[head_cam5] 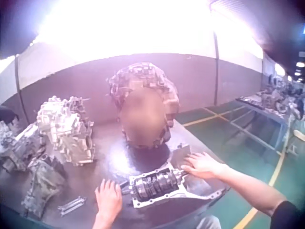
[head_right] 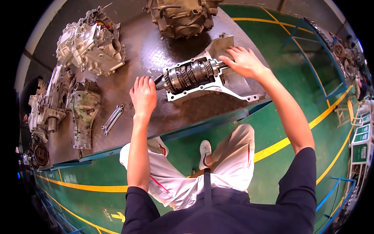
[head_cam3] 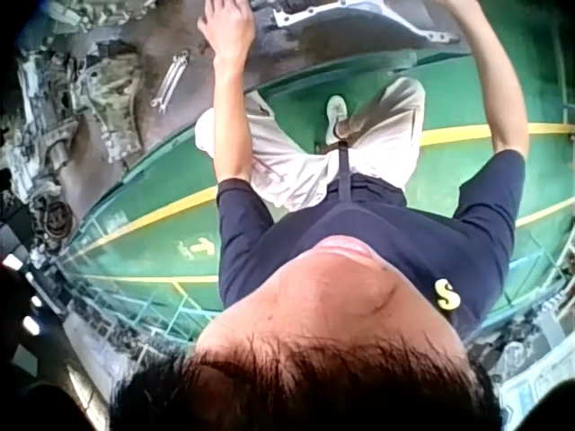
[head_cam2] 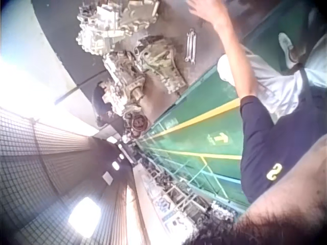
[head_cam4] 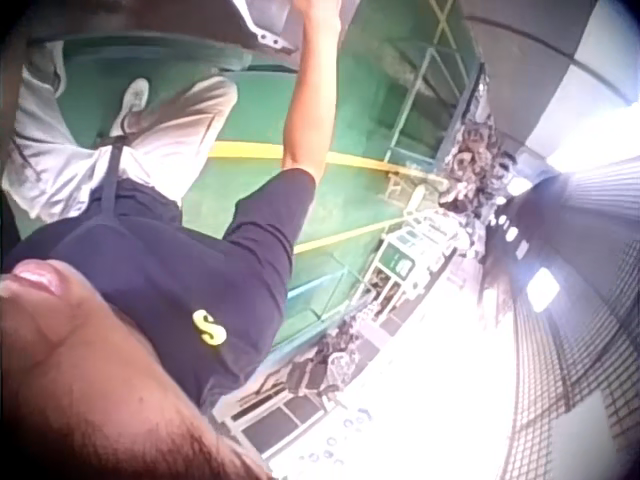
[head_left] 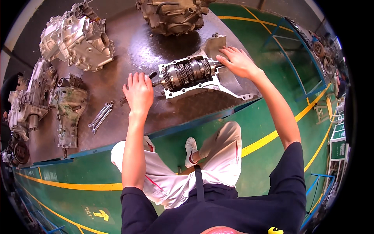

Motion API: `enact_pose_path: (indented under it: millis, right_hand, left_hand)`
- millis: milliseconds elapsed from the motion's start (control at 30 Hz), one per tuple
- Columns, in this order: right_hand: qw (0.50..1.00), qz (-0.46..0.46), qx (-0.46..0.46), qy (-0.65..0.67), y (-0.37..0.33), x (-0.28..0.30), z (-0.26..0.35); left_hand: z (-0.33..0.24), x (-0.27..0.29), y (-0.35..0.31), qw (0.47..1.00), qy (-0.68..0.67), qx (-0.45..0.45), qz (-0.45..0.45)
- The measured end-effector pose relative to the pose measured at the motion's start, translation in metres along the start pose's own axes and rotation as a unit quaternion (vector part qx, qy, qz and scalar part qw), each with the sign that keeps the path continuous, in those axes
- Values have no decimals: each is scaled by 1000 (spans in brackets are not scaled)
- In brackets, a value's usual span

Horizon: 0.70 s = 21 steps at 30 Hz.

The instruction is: The person fits a gear shaft assembly into a transmission casing, walks to another table to work on an engine block, and returns to assemble shift forks and gear shafts into the transmission housing.

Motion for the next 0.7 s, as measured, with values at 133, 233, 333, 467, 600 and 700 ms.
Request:
enact_pose_path:
  millis: [133,233,333,467,600,700]
  right_hand:
    - [997,-40,22,-61,9,-5,2]
    - [997,-56,34,-46,22,-10,-4]
    - [998,21,-65,8,26,-6,-2]
    - [991,55,-90,80,39,-20,-17]
    - [988,55,-103,101,53,-24,-24]
    - [988,5,-123,89,55,-13,-26]
  left_hand:
    - [-3,-3,7,999,16,3,29]
    - [-1,-8,16,994,-7,11,110]
    - [2,-14,25,985,-20,22,173]
    - [4,-28,37,971,-51,44,230]
    - [6,-37,52,969,-63,66,228]
    - [9,-38,61,978,-49,80,184]
Point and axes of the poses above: each hand's wrist, its own y-axis towards the middle knuckle, its own x-axis out of the back of the hand, z = x × y, the point moved 7 cm from there along y, towards the middle knuckle, and after that the axes turned 4 degrees about x, right-handed, at the moved point
